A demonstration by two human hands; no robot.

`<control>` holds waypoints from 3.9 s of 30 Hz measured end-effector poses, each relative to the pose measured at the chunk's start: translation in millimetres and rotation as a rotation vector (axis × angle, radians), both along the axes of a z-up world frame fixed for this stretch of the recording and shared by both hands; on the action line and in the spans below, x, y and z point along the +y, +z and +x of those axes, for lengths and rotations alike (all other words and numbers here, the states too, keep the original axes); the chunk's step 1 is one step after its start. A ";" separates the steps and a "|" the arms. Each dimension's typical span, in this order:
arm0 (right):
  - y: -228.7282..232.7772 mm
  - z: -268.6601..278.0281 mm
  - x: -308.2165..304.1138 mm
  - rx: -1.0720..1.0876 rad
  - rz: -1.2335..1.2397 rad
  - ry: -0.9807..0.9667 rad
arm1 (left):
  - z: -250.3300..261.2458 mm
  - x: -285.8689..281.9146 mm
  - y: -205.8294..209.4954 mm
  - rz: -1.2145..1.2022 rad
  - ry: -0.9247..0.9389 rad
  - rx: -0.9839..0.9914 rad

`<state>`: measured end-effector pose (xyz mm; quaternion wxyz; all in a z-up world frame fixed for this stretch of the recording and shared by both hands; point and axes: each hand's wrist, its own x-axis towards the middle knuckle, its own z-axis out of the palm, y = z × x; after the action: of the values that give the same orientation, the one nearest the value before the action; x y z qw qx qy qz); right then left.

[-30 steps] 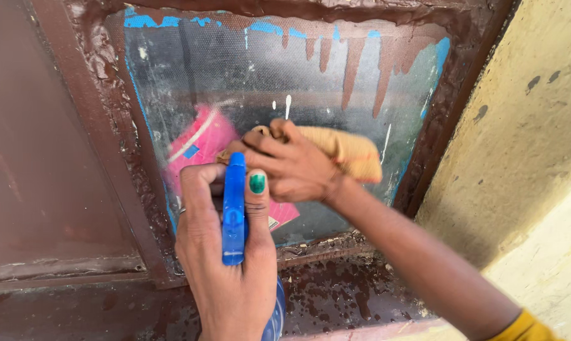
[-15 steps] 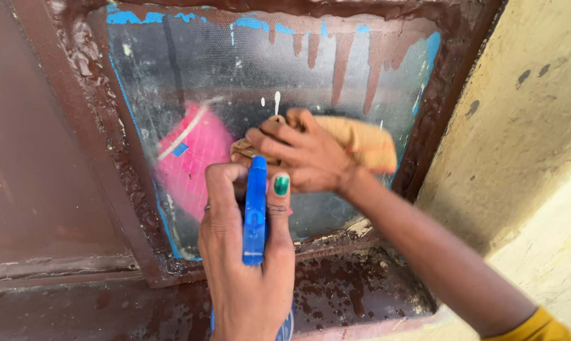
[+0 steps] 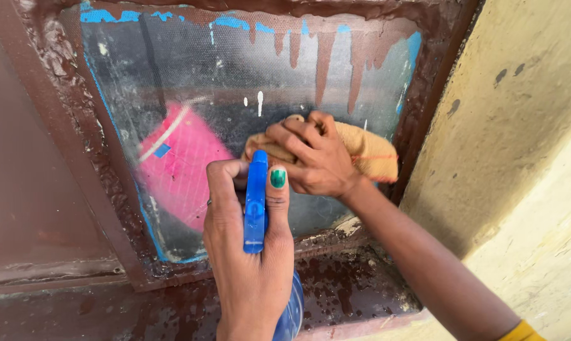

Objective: The person cleans a small window pane set into a brown door by spraying liquid from a blue bottle and wiping the surface with a cloth.

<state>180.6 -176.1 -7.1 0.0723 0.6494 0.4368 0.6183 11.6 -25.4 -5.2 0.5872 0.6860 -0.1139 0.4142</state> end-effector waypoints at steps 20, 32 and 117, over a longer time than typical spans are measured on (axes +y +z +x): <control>41.5 9.0 -55.7 -0.033 -0.053 -0.085 | 11.1 -30.3 -4.3 0.062 -0.010 0.054; -18.9 -1.0 -43.2 0.013 0.197 -0.025 | 19.7 -32.9 -2.5 0.024 -0.096 -0.009; 1.7 6.3 -91.7 -0.048 0.599 -0.193 | -16.4 -97.3 -46.5 0.006 -0.094 0.253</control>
<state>186.8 -267.8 -5.4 -0.0536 0.6654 0.1699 0.7249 -4.8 -122.7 -51.7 0.6135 0.7285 -0.0723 0.2961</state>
